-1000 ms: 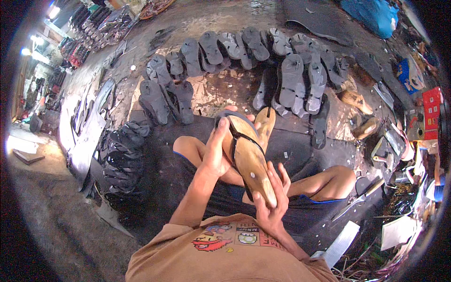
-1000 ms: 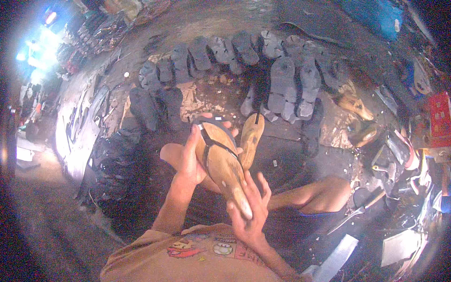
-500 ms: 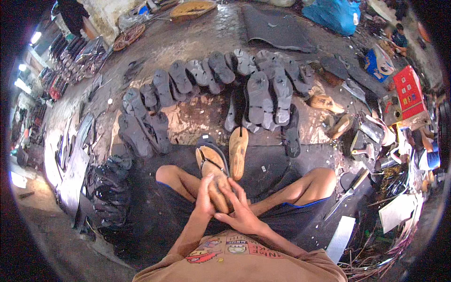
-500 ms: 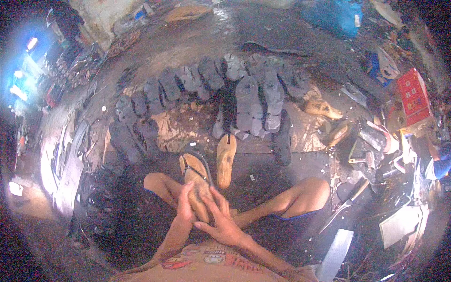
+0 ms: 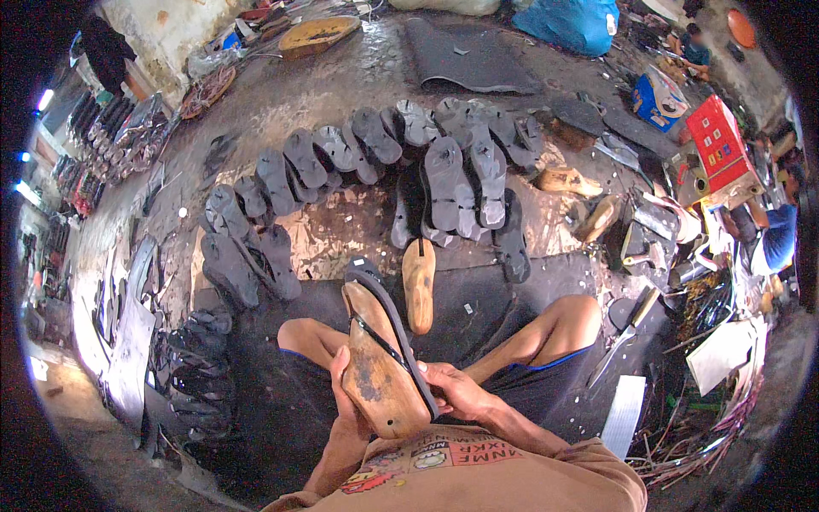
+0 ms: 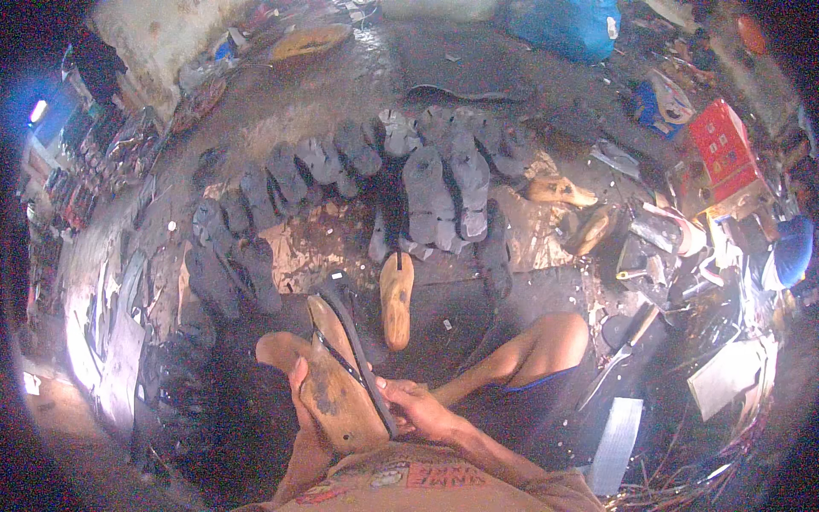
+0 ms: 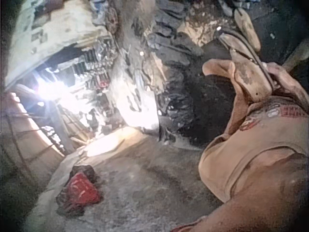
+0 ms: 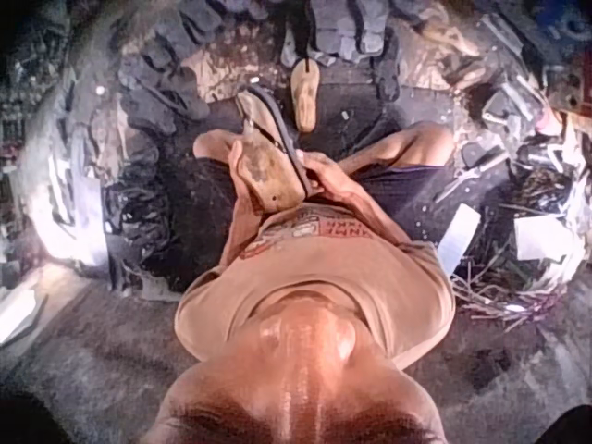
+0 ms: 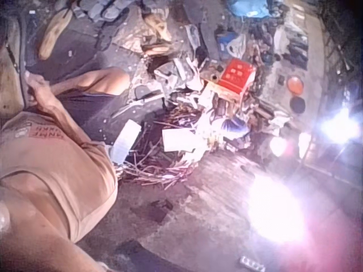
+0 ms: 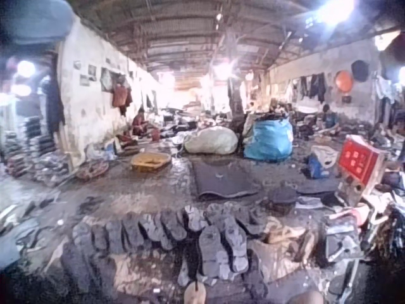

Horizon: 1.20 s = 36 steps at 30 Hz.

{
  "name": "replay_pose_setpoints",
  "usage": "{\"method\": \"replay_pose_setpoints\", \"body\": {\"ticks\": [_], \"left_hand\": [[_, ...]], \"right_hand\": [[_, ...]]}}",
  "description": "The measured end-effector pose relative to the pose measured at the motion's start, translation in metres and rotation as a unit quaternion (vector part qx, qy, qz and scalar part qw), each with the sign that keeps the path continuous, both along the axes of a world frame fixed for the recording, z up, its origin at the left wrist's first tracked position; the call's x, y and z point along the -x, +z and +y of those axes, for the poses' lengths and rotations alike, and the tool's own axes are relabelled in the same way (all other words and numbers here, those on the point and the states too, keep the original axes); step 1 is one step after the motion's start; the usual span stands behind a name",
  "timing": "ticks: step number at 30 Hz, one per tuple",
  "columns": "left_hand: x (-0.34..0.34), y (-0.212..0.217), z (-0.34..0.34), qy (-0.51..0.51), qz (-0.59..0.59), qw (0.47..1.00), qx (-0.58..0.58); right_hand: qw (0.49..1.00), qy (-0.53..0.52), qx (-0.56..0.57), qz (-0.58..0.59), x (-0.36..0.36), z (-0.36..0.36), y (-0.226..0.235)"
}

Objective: The person sits on the floor and repeatedly picks up flip-flops, inserts a black strap into the sole, and presses it into place. They handle multiple flip-flops one at a time, turning them over and adjusting the strap before setting each one down.

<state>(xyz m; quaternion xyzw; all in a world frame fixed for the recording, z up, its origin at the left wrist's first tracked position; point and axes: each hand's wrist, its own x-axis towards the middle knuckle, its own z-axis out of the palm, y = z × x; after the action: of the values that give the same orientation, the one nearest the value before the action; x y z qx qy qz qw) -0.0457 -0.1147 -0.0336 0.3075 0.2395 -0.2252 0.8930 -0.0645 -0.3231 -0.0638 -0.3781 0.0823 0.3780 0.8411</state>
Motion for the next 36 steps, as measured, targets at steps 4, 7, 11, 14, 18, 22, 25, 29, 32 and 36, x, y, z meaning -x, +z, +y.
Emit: {"method": "replay_pose_setpoints", "body": {"ticks": [4, 7, 11, 14, 18, 22, 25, 29, 32, 36], "left_hand": [[0.018, 0.007, 0.007, 0.015, -0.037, 0.989, 0.140], [0.019, 0.032, 0.012, -0.085, -0.087, 0.990, 0.074], [0.006, 0.055, -0.015, -0.139, -0.184, 0.968, -0.096], [-0.009, 0.023, -0.034, -0.088, -0.198, 0.952, -0.214], [-0.036, 0.008, -0.036, -0.066, -0.160, 0.956, -0.236], [-0.037, 0.012, -0.049, -0.121, -0.291, 0.892, -0.323], [-0.035, 0.029, -0.023, -0.174, -0.249, 0.877, -0.372], [-0.007, -0.007, -0.012, -0.168, -0.273, 0.865, -0.386], [0.019, -0.036, -0.001, -0.158, -0.265, 0.921, -0.238], [0.026, -0.076, -0.023, -0.245, -0.072, 0.961, 0.111]], "right_hand": [[1.000, 0.002, -0.002, 0.010, 0.029, -0.001, -0.008], [0.993, 0.072, -0.057, 0.071, 0.046, -0.018, -0.029], [0.995, 0.033, 0.006, 0.098, 0.048, -0.009, -0.055], [0.975, -0.191, -0.063, 0.092, 0.019, 0.019, -0.038], [0.948, -0.293, 0.105, -0.070, 0.016, 0.025, -0.014], [0.898, -0.179, 0.251, -0.313, 0.002, 0.015, 0.018], [0.956, -0.156, 0.153, -0.198, -0.001, -0.004, 0.023], [0.987, -0.143, -0.073, 0.027, 0.014, -0.014, 0.030], [0.984, -0.142, -0.077, -0.080, 0.014, -0.017, 0.043], [0.926, -0.017, 0.174, -0.335, 0.017, -0.003, 0.084]]}}
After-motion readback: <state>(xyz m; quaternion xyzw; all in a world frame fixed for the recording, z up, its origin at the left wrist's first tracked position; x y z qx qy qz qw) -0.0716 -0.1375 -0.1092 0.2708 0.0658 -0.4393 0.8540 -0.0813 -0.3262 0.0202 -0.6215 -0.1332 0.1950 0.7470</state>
